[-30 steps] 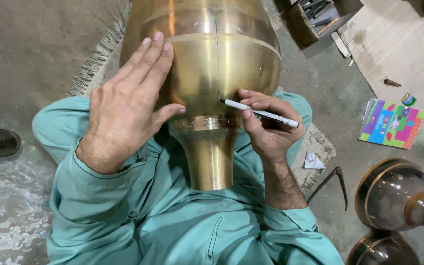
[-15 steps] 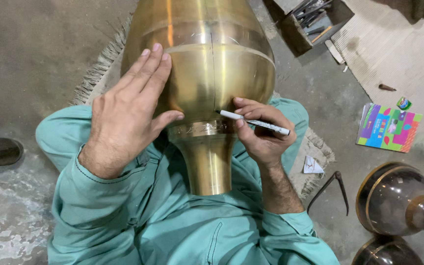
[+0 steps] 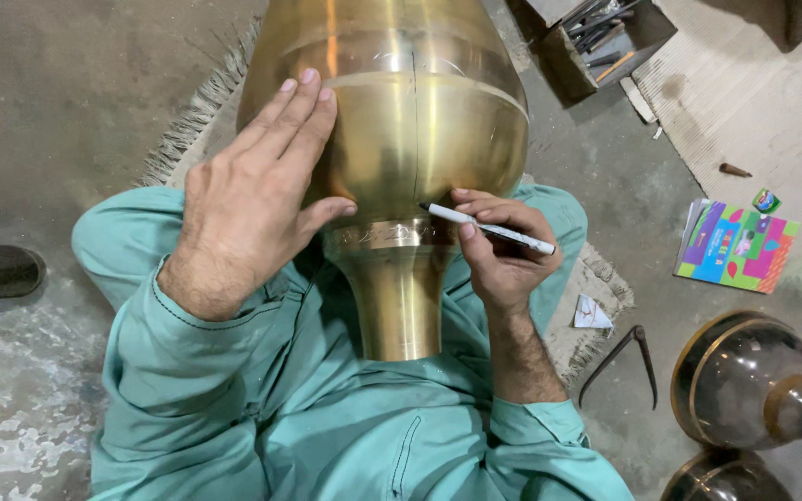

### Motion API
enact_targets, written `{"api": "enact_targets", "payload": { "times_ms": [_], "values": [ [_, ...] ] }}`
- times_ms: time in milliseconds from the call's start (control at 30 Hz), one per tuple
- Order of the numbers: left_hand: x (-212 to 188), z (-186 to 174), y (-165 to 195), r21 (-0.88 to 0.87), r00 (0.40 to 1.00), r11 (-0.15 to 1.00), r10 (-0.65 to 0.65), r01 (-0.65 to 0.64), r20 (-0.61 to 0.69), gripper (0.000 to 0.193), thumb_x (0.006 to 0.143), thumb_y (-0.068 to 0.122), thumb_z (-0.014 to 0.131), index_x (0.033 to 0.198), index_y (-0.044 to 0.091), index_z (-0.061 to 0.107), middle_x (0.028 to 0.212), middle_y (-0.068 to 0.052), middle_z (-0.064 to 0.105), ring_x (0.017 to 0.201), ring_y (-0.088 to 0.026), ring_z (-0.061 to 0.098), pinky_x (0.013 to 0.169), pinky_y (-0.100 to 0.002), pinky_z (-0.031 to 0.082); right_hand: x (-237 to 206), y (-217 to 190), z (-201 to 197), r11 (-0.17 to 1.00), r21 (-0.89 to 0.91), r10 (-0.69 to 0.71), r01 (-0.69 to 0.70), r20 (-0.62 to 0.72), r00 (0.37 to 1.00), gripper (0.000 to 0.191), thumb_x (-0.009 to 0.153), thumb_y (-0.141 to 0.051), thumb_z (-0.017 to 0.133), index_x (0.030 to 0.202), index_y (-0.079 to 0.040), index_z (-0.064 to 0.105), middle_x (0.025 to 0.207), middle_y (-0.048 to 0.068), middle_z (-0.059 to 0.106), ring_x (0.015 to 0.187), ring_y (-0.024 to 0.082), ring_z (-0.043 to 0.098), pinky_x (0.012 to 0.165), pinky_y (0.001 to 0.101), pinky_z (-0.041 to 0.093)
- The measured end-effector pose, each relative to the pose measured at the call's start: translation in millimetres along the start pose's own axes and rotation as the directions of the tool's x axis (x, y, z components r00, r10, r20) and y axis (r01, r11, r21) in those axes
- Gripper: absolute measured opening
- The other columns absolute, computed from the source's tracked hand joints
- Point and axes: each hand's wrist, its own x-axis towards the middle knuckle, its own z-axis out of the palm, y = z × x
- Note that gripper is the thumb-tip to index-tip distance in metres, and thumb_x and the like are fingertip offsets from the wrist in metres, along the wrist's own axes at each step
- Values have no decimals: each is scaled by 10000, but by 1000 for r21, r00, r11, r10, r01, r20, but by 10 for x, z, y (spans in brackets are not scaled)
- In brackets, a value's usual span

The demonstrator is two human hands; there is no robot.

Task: The person sits cross-legged on the floor holding a large brass vessel on their lap and hammers along its seam with a mallet, steadying a punch with the other hand. They then take a marker from a toolbox and draw a line along the vessel's surface.

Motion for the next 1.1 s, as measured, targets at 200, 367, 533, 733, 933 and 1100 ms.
{"api": "enact_targets", "payload": {
  "times_ms": [200, 367, 533, 733, 933, 1100],
  "values": [
    [-1, 1, -7, 7, 1000, 1000, 8, -8, -5, 987, 719, 378, 899, 1537, 46, 458, 1618, -125, 431, 1455, -282, 472, 1003, -441, 546, 0, -7, 7, 1000, -11, -5, 5, 5, 1000, 158, 969, 43, 744, 1061, 20, 618, 1037, 175, 727, 1058, 319, 735, 1053, 504, 590],
    [-11, 1, -25, 40, 1000, 999, 14, -14, 1, 990, 722, 380, 902, 1542, 47, 460, 1623, -121, 431, 1456, -275, 480, 1000, -446, 548, -2, -8, 39, 1000, -9, -11, 11, -5, 1000, 148, 980, 46, 747, 1066, 29, 628, 1055, 171, 738, 1068, 310, 739, 1058, 495, 592],
    [-13, 19, -27, 44, 1000, 999, 21, -21, -10, 1010, 720, 406, 901, 1554, 52, 456, 1633, -118, 421, 1456, -278, 487, 1033, -436, 534, 22, -14, 43, 1000, 4, -22, 22, -7, 1000, 134, 986, 40, 740, 1074, 37, 639, 1068, 179, 738, 1095, 308, 743, 1046, 497, 608],
    [-16, 19, -37, 57, 1000, 998, 27, -27, -10, 1010, 725, 413, 901, 1552, 48, 450, 1631, -124, 420, 1449, -279, 491, 1019, -435, 542, 7, -16, 57, 1000, 18, -2, 3, -28, 1000, 147, 986, 32, 754, 1084, 38, 644, 1067, 183, 737, 1087, 302, 741, 1046, 495, 601],
    [-15, 10, -18, 55, 1000, 998, 21, -21, -8, 1005, 723, 406, 900, 1550, 50, 452, 1627, -125, 424, 1451, -280, 489, 1012, -427, 546, 6, -10, 30, 1000, -12, -16, 16, 5, 1000, 147, 983, 28, 765, 1057, 22, 637, 1040, 163, 737, 1060, 294, 742, 1057, 494, 599],
    [-11, 8, -5, 31, 1000, 999, 11, -11, -4, 1005, 716, 395, 900, 1546, 47, 453, 1629, -127, 422, 1447, -282, 483, 1010, -427, 541, 9, -6, 19, 1000, -25, -15, 15, 19, 1000, 144, 966, 40, 756, 1029, 18, 628, 1029, 163, 739, 1100, 306, 740, 1056, 494, 596]
  ]
}}
